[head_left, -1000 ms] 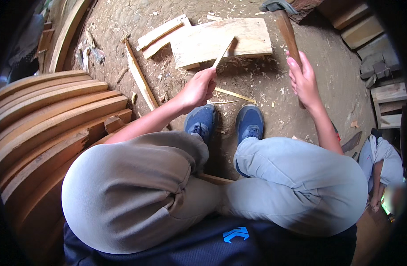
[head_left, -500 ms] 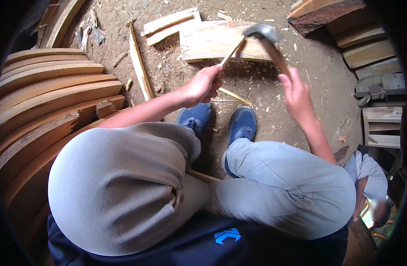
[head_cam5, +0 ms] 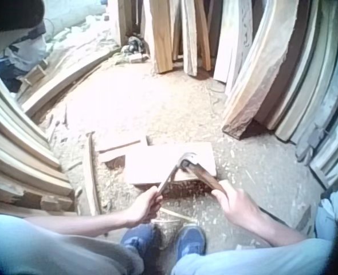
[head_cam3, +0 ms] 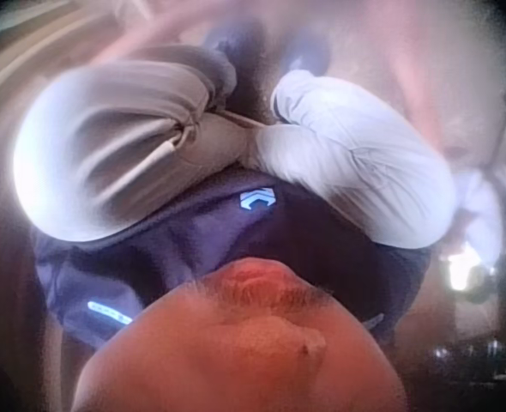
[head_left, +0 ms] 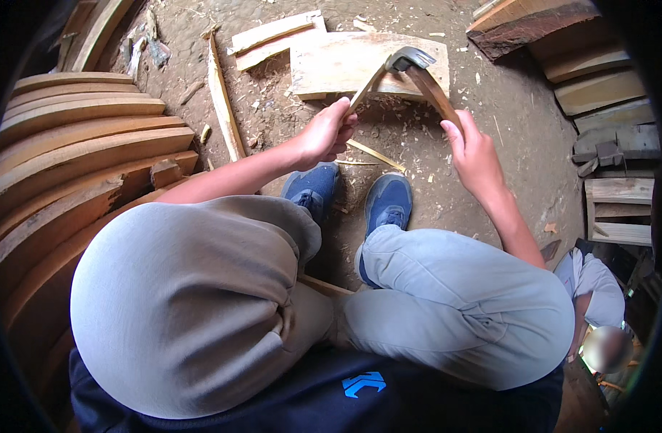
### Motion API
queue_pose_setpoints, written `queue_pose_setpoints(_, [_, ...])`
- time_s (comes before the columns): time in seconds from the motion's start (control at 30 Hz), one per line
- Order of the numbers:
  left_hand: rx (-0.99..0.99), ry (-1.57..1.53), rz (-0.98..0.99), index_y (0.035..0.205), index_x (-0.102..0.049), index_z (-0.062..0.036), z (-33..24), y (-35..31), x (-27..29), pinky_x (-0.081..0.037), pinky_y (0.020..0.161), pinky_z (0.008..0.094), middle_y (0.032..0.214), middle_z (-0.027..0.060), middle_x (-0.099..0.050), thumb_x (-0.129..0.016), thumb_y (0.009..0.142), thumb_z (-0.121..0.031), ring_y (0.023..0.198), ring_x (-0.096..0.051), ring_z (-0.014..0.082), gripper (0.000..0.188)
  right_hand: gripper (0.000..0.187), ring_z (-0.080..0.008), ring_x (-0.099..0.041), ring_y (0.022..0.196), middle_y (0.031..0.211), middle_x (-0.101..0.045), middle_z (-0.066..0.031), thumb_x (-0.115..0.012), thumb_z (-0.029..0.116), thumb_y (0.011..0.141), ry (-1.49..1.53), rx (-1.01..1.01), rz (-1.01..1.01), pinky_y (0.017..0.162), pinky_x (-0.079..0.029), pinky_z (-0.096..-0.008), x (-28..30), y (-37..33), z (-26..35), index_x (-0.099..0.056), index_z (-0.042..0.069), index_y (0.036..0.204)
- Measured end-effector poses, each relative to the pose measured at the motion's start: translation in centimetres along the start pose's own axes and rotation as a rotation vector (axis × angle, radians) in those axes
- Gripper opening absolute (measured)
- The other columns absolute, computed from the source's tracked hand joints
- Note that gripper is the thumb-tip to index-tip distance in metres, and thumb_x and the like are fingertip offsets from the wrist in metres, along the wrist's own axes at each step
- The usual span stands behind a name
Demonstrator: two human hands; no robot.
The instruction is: The person is sitting on the floor in a workshop, using a hammer to split thin strips of wood on a larger wooden block. They repeatedly position the wood and strike it with the hammer to separate it into smaller pieces.
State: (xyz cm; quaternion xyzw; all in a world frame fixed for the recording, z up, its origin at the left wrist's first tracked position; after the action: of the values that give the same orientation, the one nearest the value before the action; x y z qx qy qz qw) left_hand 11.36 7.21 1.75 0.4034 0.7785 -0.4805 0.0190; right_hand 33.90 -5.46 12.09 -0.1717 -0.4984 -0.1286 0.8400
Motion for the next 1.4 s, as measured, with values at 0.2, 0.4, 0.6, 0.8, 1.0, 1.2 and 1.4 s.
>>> queue_pose_setpoints(0.2, [-0.133, 0.072, -0.005, 0.078, -0.038, -0.0229, -0.1, 0.0, 0.4, -0.014, 0.043, 0.0268, 0.064, -0.0093, -0.027, -0.035, 0.105, -0.053, 0.049, -0.021, 0.0053, 0.041, 0.027, -0.0468, -0.065, 0.072, 0.074, -0.065, -0.0232, -0.055, 0.032, 0.103, 0.14, 0.088, -0.158, 0.056, -0.045, -0.0514, 1.0, 0.4, 1.5, -0.056, 0.009, 0.117])
queue_pose_setpoints(0.4, [-0.196, 0.085, 0.04, 0.078, -0.037, -0.0232, 0.2, 0.2, 0.3, -0.014, 0.044, 0.0266, 0.065, -0.0092, -0.027, -0.035, 0.105, -0.053, 0.05, -0.021, 0.0054, 0.041, 0.025, -0.0498, -0.064, 0.076, 0.077, -0.066, -0.0258, -0.053, 0.031, 0.103, -0.061, 0.045, 0.015, 0.058, -0.046, -0.0566, -0.7, 0.7, 1.3, -0.053, 0.011, 0.118])
queue_pose_setpoints(0.6, [-0.142, 0.041, 0.065, 0.077, -0.036, -0.0233, 0.0, 0.7, -0.4, -0.014, 0.045, 0.0267, 0.066, -0.0092, -0.026, -0.036, 0.105, -0.053, 0.051, -0.022, 0.0054, 0.041, 0.025, -0.048, -0.066, 0.074, 0.076, -0.066, -0.0248, -0.053, 0.032, 0.103, 0.114, 0.037, -0.158, 0.057, -0.047, -0.0556, 0.5, -0.1, 1.8, -0.052, 0.01, 0.117])
queue_pose_setpoints(0.8, [-0.164, 0.057, 0.048, 0.076, -0.037, -0.0236, 0.4, 0.9, 0.5, -0.014, 0.045, 0.0269, 0.065, -0.0095, -0.026, -0.036, 0.105, -0.054, 0.052, -0.022, 0.0054, 0.041, 0.026, -0.0494, -0.065, 0.075, 0.079, -0.067, -0.026, -0.053, 0.03, 0.103, -0.044, 0.071, -0.055, 0.058, -0.048, -0.0571, 0.3, 1.1, 2.1, -0.051, 0.01, 0.118])
queue_pose_setpoints(1.0, [-0.082, 0.023, 0.107, 0.085, -0.043, -0.0236, 0.4, 0.9, 0.5, -0.014, 0.047, 0.0259, 0.066, -0.0095, -0.029, -0.037, 0.102, -0.059, 0.052, -0.024, 0.0054, 0.04, 0.025, -0.0486, -0.065, 0.074, 0.072, -0.064, -0.0253, -0.052, 0.029, 0.103, -0.066, -0.029, 0.044, 0.055, -0.046, -0.0556, -1.6, 0.5, -0.2, -0.051, 0.01, 0.119])
queue_pose_setpoints(1.2, [-0.072, 0.069, 0.025, 0.104, -0.05, -0.0176, 0.9, 1.8, 1.1, -0.026, 0.054, 0.0268, 0.072, -0.0081, -0.036, -0.04, 0.099, -0.065, 0.06, -0.031, 0.0074, 0.049, 0.023, -0.0485, -0.065, 0.072, 0.071, -0.064, -0.0252, -0.053, 0.03, 0.103, 0.078, 0.065, -0.146, 0.054, -0.044, -0.0554, -0.7, 0.3, 1.1, -0.052, 0.009, 0.112])
queue_pose_setpoints(1.4, [-0.112, 0.114, 0.054, 0.122, -0.053, -0.0103, 0.8, 1.6, 1.4, -0.03, 0.052, 0.0269, 0.069, -0.006, -0.035, -0.038, 0.103, -0.058, 0.058, -0.032, 0.0078, 0.054, 0.025, -0.0479, -0.066, 0.073, 0.07, -0.064, -0.024, -0.053, 0.032, 0.103, -0.013, -0.032, -0.04, 0.056, -0.046, -0.0578, 1.0, 1.2, 2.0, -0.051, 0.011, 0.117])
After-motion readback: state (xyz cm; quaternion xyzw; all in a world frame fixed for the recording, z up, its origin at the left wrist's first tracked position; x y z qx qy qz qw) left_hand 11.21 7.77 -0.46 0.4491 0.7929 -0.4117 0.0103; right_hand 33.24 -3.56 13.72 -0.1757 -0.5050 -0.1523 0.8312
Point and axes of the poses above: each hand's wrist, its own y-axis towards the middle knuckle, its own x-axis out of the back of the hand, z = x × y, the point moved 3 cm from there along y, towards the middle knuckle
